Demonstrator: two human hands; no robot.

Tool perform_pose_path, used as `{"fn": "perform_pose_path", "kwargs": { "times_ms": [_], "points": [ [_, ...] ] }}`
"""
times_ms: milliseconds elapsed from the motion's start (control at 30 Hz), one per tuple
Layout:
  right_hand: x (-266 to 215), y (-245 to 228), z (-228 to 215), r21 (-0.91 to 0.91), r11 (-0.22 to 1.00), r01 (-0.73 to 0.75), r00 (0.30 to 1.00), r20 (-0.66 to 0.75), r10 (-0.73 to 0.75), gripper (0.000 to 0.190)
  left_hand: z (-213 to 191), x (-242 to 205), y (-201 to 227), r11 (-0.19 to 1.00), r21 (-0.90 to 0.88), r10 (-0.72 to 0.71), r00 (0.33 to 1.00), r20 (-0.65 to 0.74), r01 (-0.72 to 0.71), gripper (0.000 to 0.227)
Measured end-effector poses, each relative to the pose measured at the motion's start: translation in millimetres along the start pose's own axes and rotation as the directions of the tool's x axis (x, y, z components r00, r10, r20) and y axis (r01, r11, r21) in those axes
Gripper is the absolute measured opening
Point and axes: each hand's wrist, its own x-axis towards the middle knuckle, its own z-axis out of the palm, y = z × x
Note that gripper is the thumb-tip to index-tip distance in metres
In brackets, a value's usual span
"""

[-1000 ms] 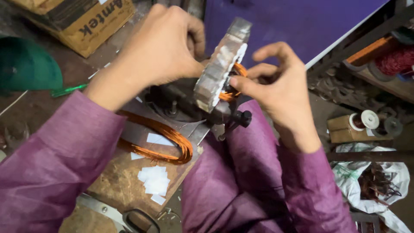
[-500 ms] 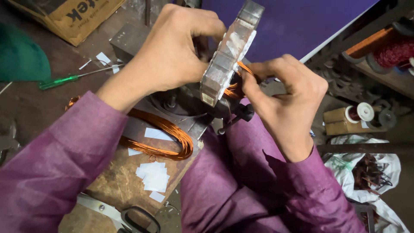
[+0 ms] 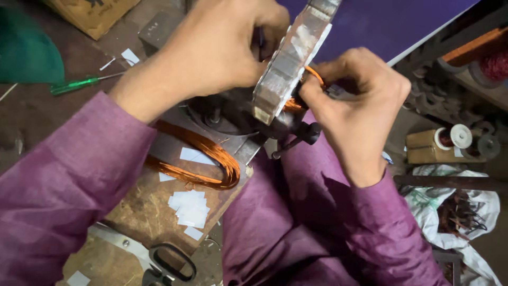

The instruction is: The person cuts small white insulating strips with scissors and places them between copper windings on a motor stator held in a vise. They repeatedly insert the strips and adjust the copper wire to separate and organize the coil layers.

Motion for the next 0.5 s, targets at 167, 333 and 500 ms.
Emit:
{"fn": "perform_pose_path", "kwargs": {
  "times_ms": [167,333,500],
  "points": [
    [-2.5,9.8,-0.8,0.081,0.991,0.109,0.993,-0.056,-0.105,0.005,5.7,0.8,-3.8,0.984,0.024,-0.18,0.976,0.12,0.179,0.029],
    [-7.3,18.6,-0.3,0.069,0.987,0.147,0.989,0.008,-0.148,0.009,-5.2,-3.4,-17.8,0.989,-0.008,-0.144,0.974,0.175,0.148,0.029],
    [-18.3,36.6,4.4,0.048,0.984,0.172,0.985,-0.037,-0.17,0.004,11.3,-12.5,-28.9,0.989,0.069,-0.137,0.983,0.123,0.13,0.026]
  ]
}}
